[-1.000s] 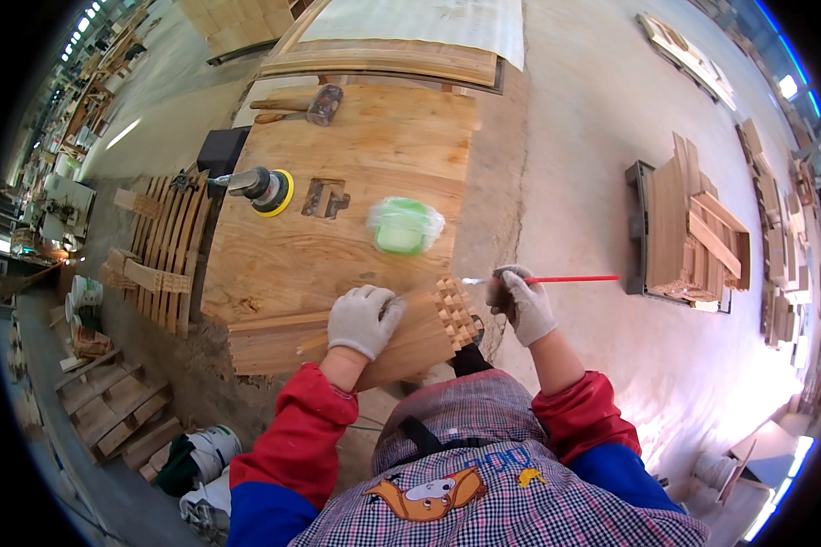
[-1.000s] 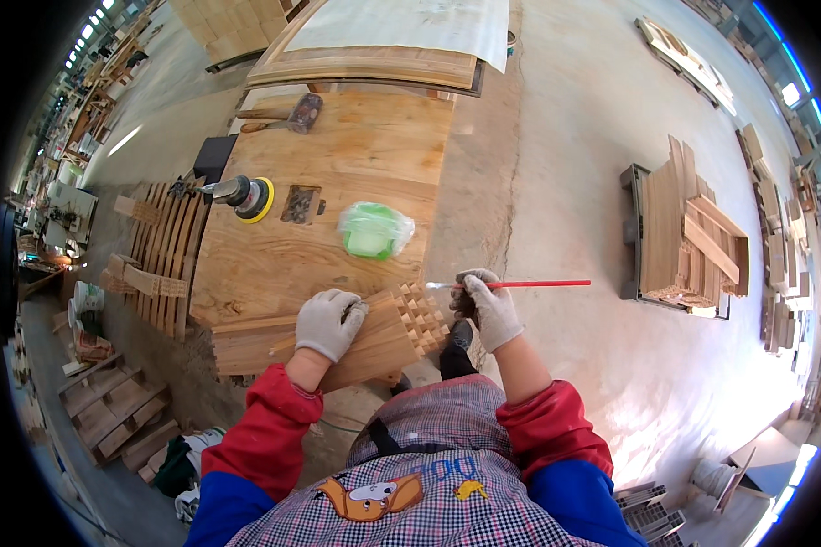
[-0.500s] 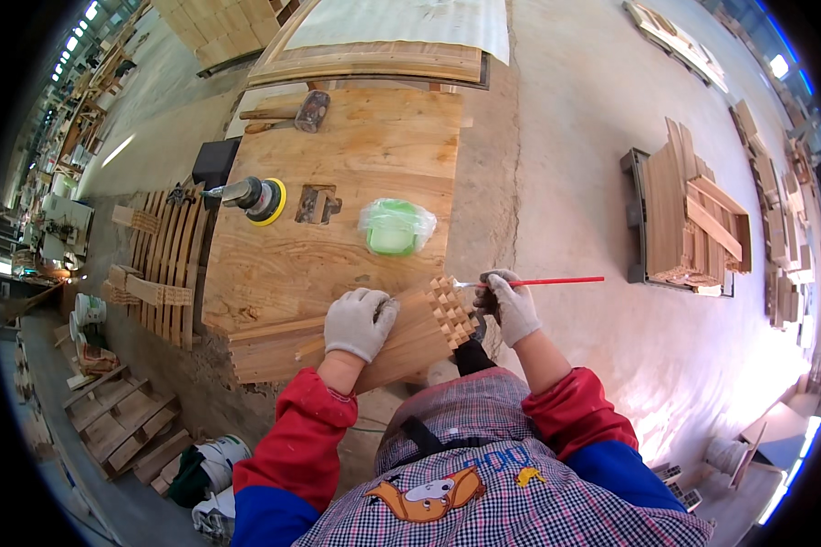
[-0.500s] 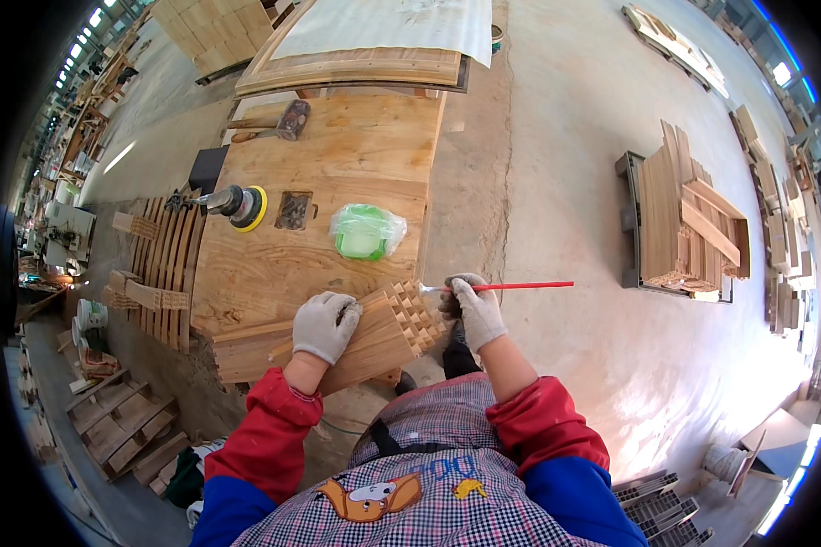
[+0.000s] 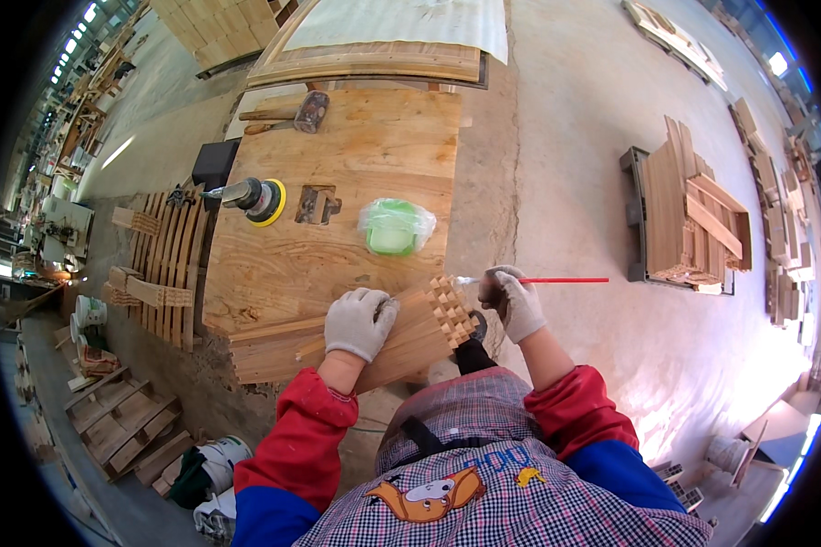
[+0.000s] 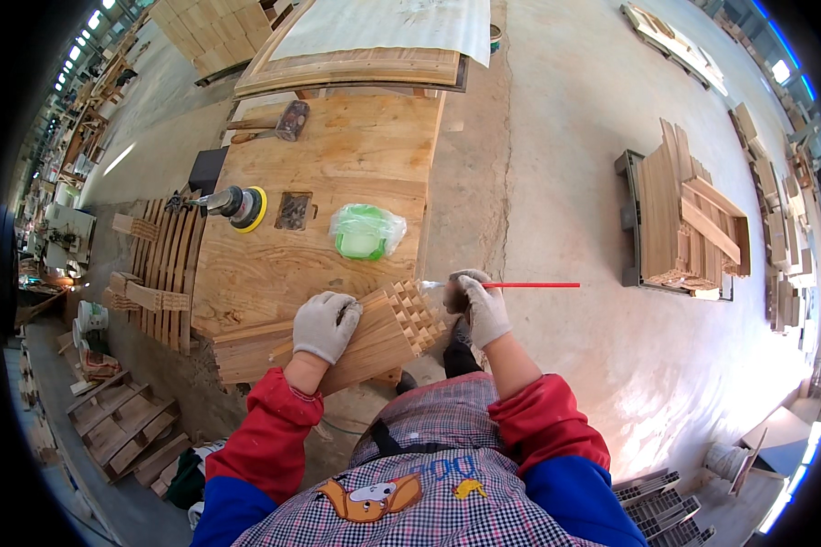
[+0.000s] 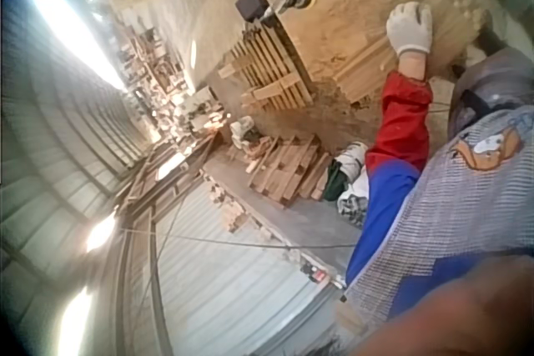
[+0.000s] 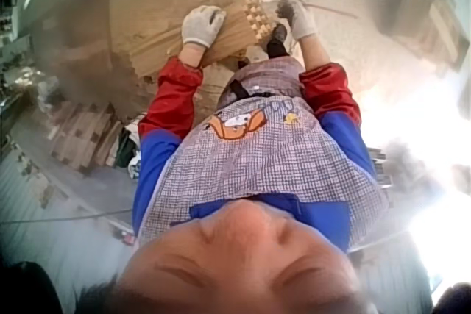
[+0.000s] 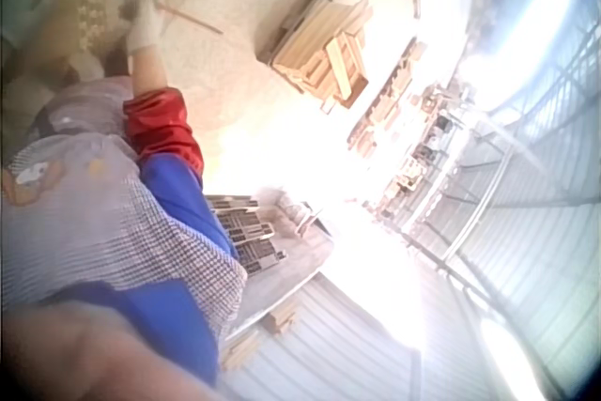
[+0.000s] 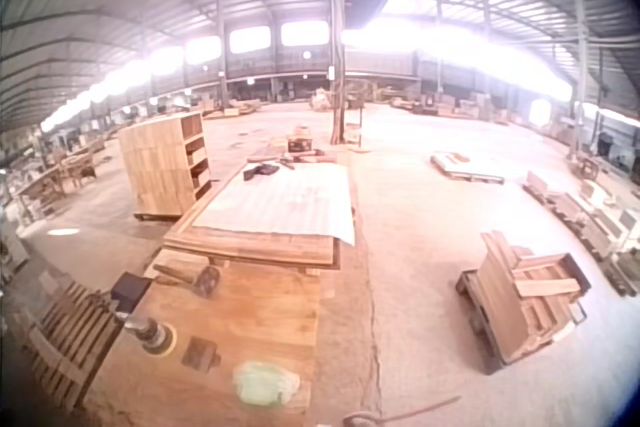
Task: The person applies glue to the dowels of wooden pieces using a brush and then joins them together. They use a hammer to tap the pieces into place while sitting on the floor.
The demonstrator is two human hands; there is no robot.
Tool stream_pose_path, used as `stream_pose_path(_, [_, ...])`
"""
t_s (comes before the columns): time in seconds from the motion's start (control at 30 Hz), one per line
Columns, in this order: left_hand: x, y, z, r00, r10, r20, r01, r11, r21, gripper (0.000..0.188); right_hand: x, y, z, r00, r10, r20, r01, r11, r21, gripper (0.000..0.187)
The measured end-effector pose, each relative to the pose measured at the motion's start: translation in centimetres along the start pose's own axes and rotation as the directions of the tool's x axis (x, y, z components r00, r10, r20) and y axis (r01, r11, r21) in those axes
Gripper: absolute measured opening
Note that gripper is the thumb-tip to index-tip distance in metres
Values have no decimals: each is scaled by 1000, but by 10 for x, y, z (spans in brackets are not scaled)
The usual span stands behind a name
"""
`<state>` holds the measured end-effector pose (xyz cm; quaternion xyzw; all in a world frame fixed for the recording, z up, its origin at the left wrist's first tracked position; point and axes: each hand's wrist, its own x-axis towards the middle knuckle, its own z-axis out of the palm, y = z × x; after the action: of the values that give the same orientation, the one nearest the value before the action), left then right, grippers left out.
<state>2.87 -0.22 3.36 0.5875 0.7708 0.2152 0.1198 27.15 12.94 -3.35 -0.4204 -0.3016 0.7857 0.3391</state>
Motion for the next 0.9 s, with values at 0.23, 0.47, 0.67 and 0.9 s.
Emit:
stream_pose_path(0.23, [-1,-1,2,999,9,-30,-9,1000,14,19,-6,-13,11,997,79,18,-80,996,41,16])
stream_pose_path(0.47, [-1,-1,2,999,11,-37,-11,1000,13,19,-17,-18,16,999,-21,43,32,966,-256,15])
stream_pose_path(0.67, [-1,0,1,1000,1,-24,-1,1000,4,19,-25,-18,13,996,-40,85,70,917,-392,14])
stream_pose_path(0.9, [0,0,0,1000,-10,0,10,1000,-5,20,-18,-18,29,995,-83,58,98,940,-327,12])
